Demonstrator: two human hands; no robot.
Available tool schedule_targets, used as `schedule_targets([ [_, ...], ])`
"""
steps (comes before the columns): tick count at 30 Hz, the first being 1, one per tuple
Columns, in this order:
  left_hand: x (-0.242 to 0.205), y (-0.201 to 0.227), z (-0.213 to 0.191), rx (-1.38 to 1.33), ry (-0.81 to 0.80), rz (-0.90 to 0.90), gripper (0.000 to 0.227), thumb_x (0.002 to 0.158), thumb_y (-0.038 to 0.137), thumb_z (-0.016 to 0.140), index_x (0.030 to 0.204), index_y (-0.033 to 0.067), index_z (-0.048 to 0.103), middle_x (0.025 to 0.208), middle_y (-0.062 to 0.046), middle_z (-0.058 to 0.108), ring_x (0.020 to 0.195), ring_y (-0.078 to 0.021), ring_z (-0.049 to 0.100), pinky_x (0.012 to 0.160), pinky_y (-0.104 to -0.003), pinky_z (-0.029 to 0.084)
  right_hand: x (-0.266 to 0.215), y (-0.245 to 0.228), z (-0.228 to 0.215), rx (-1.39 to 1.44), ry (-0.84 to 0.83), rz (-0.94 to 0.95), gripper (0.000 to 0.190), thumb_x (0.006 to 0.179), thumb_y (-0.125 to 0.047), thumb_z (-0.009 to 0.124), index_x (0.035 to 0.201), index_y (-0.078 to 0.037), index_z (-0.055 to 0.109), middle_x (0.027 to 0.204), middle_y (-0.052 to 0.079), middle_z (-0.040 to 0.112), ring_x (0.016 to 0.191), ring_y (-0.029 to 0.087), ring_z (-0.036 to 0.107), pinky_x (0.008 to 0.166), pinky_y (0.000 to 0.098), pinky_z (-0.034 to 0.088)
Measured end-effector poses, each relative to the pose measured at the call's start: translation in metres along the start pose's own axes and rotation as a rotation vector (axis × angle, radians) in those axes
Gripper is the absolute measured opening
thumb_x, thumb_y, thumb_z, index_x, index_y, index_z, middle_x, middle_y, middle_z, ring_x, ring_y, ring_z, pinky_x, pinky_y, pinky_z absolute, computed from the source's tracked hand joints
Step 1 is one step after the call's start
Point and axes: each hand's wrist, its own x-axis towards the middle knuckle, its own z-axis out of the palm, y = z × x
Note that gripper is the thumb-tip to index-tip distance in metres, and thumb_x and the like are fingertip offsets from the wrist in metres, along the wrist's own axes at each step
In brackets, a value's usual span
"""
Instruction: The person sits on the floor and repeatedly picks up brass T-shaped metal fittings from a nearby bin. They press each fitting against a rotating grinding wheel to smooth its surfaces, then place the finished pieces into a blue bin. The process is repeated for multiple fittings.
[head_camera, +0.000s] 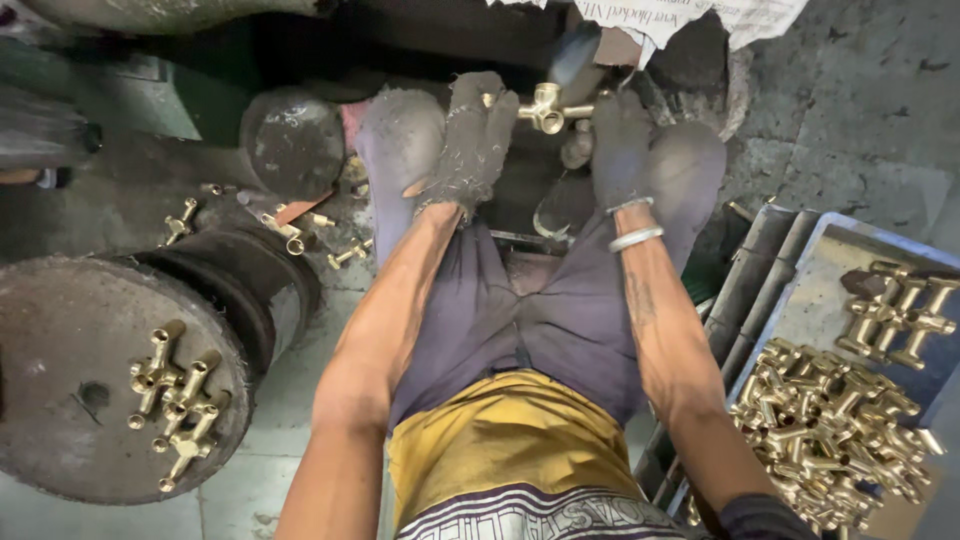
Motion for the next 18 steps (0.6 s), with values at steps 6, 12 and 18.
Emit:
schedule_targets([
  [6,-0.032,0.036,-0.017,0.181,-0.127,0.392,0.038,0.105,0.021,0.065,0.136,0.0023,0.052,0.126,-0.017,0.060,0.119,-0.0282,0.059,0.103,-0.040,0.048,-0.049,-0.042,-0.009,0.083,-0.097,0.050,0.017,0.107,-0.015,0.054,0.120,-0.005,0.058,0.078,0.005,0.055,0.060,0.013,0.052,0.054,0.0299,0.046],
  [12,-0.036,0.050,-0.018,0.098,-0.330,-0.068,0.050,0.100,0.035,0.054,0.143,0.0106,0.048,0.125,-0.015,0.064,0.111,-0.0340,0.063,0.091,-0.042,0.052,-0.076,-0.042,-0.033,0.261,-0.168,-0.063,0.020,0.108,-0.009,0.053,0.128,-0.004,0.053,0.090,0.007,0.057,0.071,0.015,0.055,0.061,0.0327,0.050],
  [18,-0.001,0.029,0.010,0.134,-0.160,0.297,0.039,0.110,0.030,0.051,0.140,0.0046,0.051,0.134,-0.019,0.061,0.127,-0.0321,0.059,0.107,-0.042,0.046,-0.043,-0.022,-0.031,0.226,-0.090,0.104,0.018,0.102,-0.008,0.055,0.120,-0.005,0.051,0.081,0.007,0.059,0.061,0.015,0.057,0.053,0.0333,0.053],
])
